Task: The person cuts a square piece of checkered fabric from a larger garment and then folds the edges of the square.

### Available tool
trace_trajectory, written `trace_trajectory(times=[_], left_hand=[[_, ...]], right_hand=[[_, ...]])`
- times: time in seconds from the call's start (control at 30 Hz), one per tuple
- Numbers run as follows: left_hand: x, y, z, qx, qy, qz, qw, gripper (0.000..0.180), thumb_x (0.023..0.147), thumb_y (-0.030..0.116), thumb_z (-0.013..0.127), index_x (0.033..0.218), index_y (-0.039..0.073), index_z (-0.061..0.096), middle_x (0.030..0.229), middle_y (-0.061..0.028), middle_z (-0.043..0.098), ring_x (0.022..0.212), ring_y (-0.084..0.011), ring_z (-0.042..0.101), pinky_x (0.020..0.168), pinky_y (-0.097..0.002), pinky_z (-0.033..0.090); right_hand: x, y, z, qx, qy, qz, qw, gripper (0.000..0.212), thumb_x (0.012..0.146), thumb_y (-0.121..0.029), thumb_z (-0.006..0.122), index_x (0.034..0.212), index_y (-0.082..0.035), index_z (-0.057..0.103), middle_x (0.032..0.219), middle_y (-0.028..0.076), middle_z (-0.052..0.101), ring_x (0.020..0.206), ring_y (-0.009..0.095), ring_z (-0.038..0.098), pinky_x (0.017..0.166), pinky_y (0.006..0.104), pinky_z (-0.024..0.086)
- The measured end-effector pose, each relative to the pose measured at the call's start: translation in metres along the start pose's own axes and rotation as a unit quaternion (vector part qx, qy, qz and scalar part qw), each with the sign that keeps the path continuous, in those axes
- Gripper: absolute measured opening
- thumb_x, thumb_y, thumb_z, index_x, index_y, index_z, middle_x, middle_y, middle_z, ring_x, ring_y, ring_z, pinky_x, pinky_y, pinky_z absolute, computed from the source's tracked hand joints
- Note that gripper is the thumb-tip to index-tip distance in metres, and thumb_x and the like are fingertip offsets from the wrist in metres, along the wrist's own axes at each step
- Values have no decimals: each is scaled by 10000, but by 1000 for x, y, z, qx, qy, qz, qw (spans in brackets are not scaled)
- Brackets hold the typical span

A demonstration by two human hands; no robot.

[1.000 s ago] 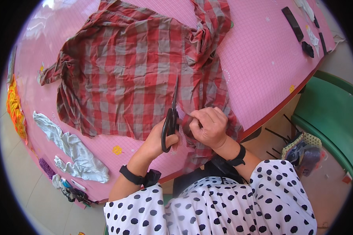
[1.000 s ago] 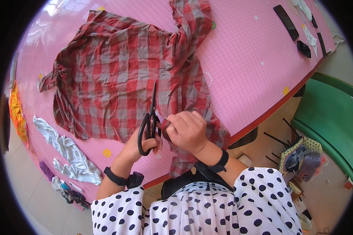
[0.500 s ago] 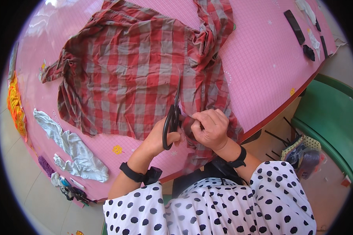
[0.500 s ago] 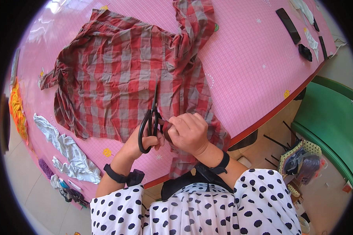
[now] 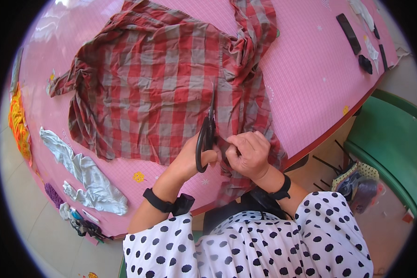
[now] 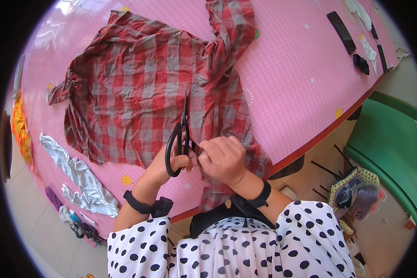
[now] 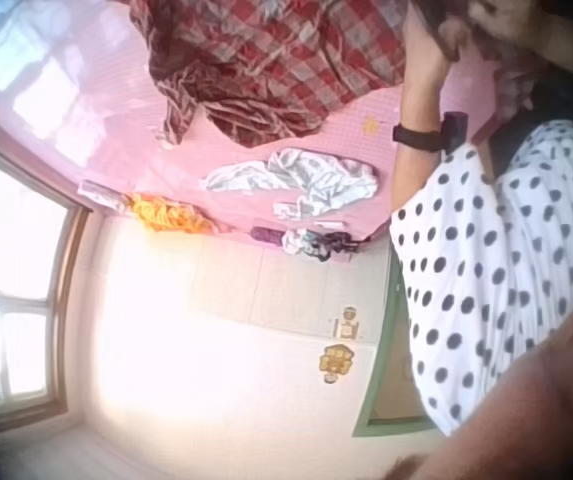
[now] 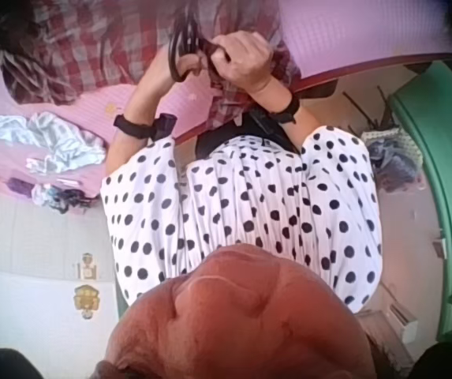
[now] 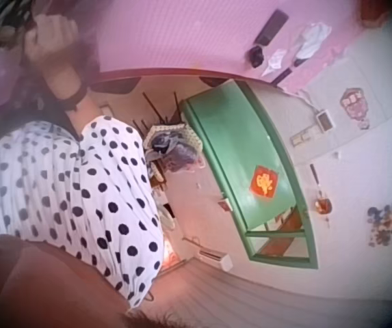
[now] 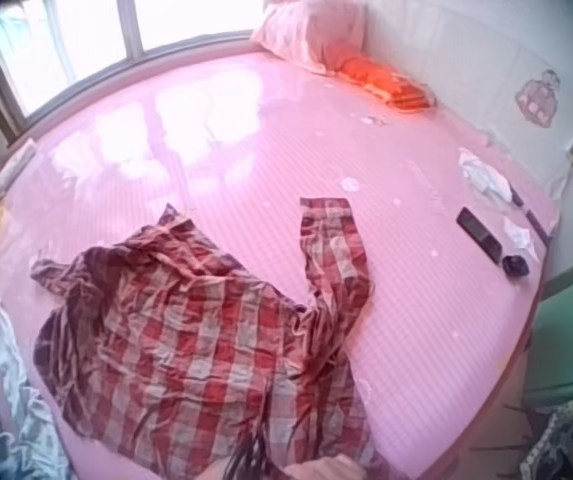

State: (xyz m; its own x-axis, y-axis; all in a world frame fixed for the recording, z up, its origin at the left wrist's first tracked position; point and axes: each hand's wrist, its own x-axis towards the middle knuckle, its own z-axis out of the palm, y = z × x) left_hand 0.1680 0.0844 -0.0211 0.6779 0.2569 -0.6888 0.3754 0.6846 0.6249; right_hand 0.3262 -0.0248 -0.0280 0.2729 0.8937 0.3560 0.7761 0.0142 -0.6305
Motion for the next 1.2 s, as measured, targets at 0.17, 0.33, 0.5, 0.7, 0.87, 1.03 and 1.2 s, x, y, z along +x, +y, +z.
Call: trace_trajectory(times=[0.17,0.33,0.5,0.7,0.87,1.03,1.2], left_hand=[[1,1,2,2,-1,-12,1000,263,735,76,595,974,-18,536,705,-87,628,594,-152,576,528,-284,441],[0,-4,1,-24,-23,-18,999,357,737,-3,534,1085,7,453,729,-131,604,604,-169,545,572,-289,452],[-2,2,5,-9,-13,-34,999,374,735,9,544,1103,-3,473,722,-121,603,616,-174,564,580,-293,464],[-26,-5,5,42,-8,-35,998,534,733,73,612,1244,-29,494,819,-106,634,677,-180,616,608,-304,493],[-104,-26,-23,200,125,98,967,560,766,72,615,1305,-5,483,895,-79,612,722,-178,612,673,-332,512],[-125,-31,-76,405,475,117,772,514,844,42,618,1333,3,466,1107,-152,631,1004,-283,630,832,-405,482],[-119,-53,-123,605,504,89,610,639,783,111,750,1343,16,456,1297,-184,582,1194,-351,558,884,-451,415]], right_hand=[[0,1,-1,3,0,3,1000,229,642,-3,642,866,-50,651,733,53,611,587,227,576,545,358,419],[0,3,-1,4,0,4,1000,223,645,-2,639,862,-51,650,729,54,606,600,233,584,551,361,422],[3,3,-5,-1,-5,5,1000,218,652,-3,635,864,-52,652,727,59,604,620,239,595,561,363,429],[4,4,-12,-1,-10,12,1000,221,663,-17,645,881,-56,656,732,61,608,624,243,597,566,372,433],[1,1,-24,-25,-21,26,999,270,680,-70,682,949,-78,665,875,77,632,791,277,620,683,389,474],[-18,-1,-35,-125,-82,52,987,564,719,-223,746,1253,-120,595,1305,131,538,1233,358,484,1002,479,391],[-36,-14,-21,-176,-147,63,971,772,733,-288,768,1430,-141,473,1497,190,386,1363,433,355,1061,547,342]])
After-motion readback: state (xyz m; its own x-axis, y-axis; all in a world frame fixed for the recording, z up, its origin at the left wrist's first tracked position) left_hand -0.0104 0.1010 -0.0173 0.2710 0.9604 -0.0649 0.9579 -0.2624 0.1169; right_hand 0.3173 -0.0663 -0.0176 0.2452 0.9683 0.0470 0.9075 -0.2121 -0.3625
